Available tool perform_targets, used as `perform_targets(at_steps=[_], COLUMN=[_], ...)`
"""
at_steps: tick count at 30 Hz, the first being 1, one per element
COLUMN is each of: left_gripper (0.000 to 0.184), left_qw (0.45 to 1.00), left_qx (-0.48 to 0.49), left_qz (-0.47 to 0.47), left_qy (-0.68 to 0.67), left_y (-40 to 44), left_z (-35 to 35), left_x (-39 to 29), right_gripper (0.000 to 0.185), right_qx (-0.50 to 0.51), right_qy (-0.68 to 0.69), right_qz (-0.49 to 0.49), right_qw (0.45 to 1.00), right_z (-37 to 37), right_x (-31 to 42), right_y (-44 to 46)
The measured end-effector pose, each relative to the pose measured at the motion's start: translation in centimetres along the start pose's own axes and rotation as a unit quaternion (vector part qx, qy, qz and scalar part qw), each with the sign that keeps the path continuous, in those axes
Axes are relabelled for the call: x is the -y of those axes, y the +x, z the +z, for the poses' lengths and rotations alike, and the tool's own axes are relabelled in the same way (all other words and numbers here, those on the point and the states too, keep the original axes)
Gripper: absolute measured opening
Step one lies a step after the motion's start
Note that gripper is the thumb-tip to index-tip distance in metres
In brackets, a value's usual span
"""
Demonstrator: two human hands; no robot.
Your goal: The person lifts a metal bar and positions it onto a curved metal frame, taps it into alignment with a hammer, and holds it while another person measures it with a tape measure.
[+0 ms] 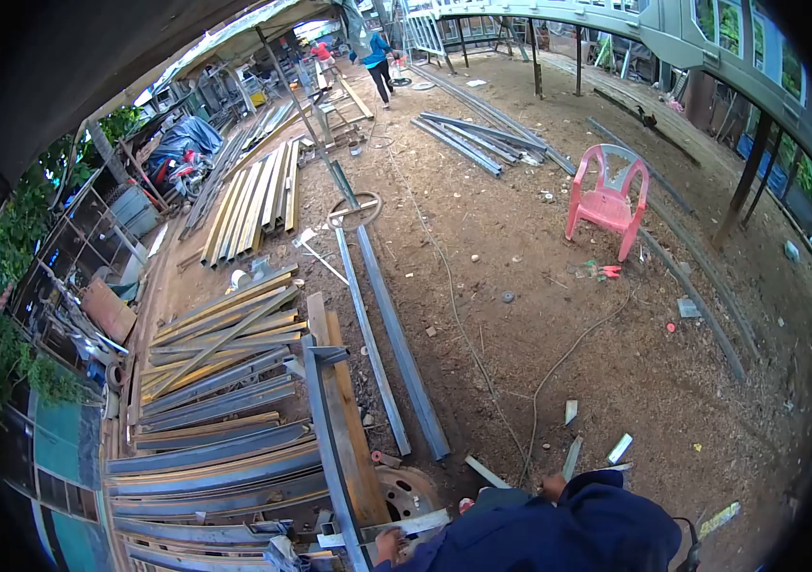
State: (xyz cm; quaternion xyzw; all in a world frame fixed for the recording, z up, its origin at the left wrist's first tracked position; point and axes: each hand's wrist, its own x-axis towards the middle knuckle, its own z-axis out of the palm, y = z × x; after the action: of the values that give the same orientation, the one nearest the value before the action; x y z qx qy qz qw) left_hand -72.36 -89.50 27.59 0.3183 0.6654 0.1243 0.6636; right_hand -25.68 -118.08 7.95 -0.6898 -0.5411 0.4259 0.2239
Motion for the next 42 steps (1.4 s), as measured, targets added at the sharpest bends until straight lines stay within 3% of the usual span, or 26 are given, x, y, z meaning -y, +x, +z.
perform_targets(at_steps=[2,4,6,7,9,11,12,14,16,19,22,28,29,30,32,34,36,38,40,42], left_gripper=[0.021,0.028,0.026,0.025,0.025,0.027,0.027,0.028,0.031,0.033,0.029,0.029,0.029,0.029,0.030,0.031,0.032,0.033,0.023,0.019], left_qw=[0.999,1.000,0.991,0.964,0.905,0.927,0.927,0.988,0.984,0.990,0.983,0.892,0.876,0.860,0.828,0.769,0.692,0.694,0.886,0.948], left_qx=[-0.042,0.000,0.047,0.075,0.105,0.102,0.103,0.130,0.107,0.091,0.057,0.137,0.148,0.157,0.177,0.203,0.220,0.219,0.179,0.144], left_qz=[0.009,0.022,0.045,0.083,0.137,0.064,0.063,-0.055,-0.017,-0.091,-0.066,-0.039,-0.036,-0.031,-0.004,0.068,0.157,0.182,0.005,-0.016], left_qy=[-0.020,-0.017,0.116,0.243,0.388,0.355,0.356,0.069,0.140,0.059,0.160,0.429,0.457,0.484,0.532,0.603,0.669,0.661,0.429,0.282], left_y=[0.0,0.5,2.3,3.2,3.4,3.4,3.2,3.1,2.9,3.0,2.6,6.6,6.9,7.4,9.0,11.4,13.7,16.1,15.2,14.5], left_z=[1.5,2.8,4.1,4.7,5.2,6.1,6.3,6.7,7.3,7.2,8.9,18.1,20.5,22.8,27.9,32.8,37.8,43.1,49.9,56.2], left_x=[0.3,3.0,5.9,7.8,8.8,8.0,6.7,3.4,1.0,-2.2,-5.2,-13.1,-14.8,-16.3,-19.0,-21.6,-24.6,-27.8,-33.3,-37.8], right_gripper=[0.037,0.036,0.033,0.033,0.035,0.031,0.031,0.038,0.046,0.041,0.033,0.018,0.031,0.030,0.031,0.028,0.025,0.024,0.026,0.029], right_qx=[0.039,-0.007,-0.117,-0.117,-0.217,-0.226,-0.178,-0.219,-0.280,-0.210,-0.223,-0.271,-0.329,-0.231,-0.303,-0.348,-0.353,-0.383,-0.446,-0.469], right_qy=[-0.121,-0.038,0.153,0.153,0.317,0.186,0.077,0.142,0.219,0.146,0.125,0.112,0.111,0.231,0.364,0.493,0.442,0.460,0.484,0.507], right_qz=[0.262,0.306,0.365,0.363,0.316,0.299,0.380,0.352,0.307,0.394,0.416,0.540,0.515,0.537,0.587,0.521,0.506,0.475,0.427,0.400], right_qw=[0.957,0.951,0.911,0.912,0.867,0.908,0.905,0.899,0.883,0.883,0.873,0.789,0.784,0.778,0.657,0.603,0.651,0.644,0.620,0.602], right_z=[-3.5,-4.3,-4.9,-5.3,-5.2,-5.1,-7.5,-5.2,-4.2,-8.9,-10.1,-9.7,-11.9,-17.8,-26.6,-32.8,-39.1,-45.1,-50.6,-54.7], right_x=[10.7,13.2,15.0,15.3,14.4,11.5,14.4,9.1,5.4,9.8,5.9,-5.4,-5.4,-2.6,0.0,-0.4,-2.1,-4.5,-6.6,-8.7], right_y=[-1.9,-3.6,-2.7,-2.6,-3.7,-4.5,-5.3,-5.8,-5.2,-6.0,-4.0,-1.9,-1.9,-2.0,-0.6,0.9,2.5,4.6,6.3,8.0])
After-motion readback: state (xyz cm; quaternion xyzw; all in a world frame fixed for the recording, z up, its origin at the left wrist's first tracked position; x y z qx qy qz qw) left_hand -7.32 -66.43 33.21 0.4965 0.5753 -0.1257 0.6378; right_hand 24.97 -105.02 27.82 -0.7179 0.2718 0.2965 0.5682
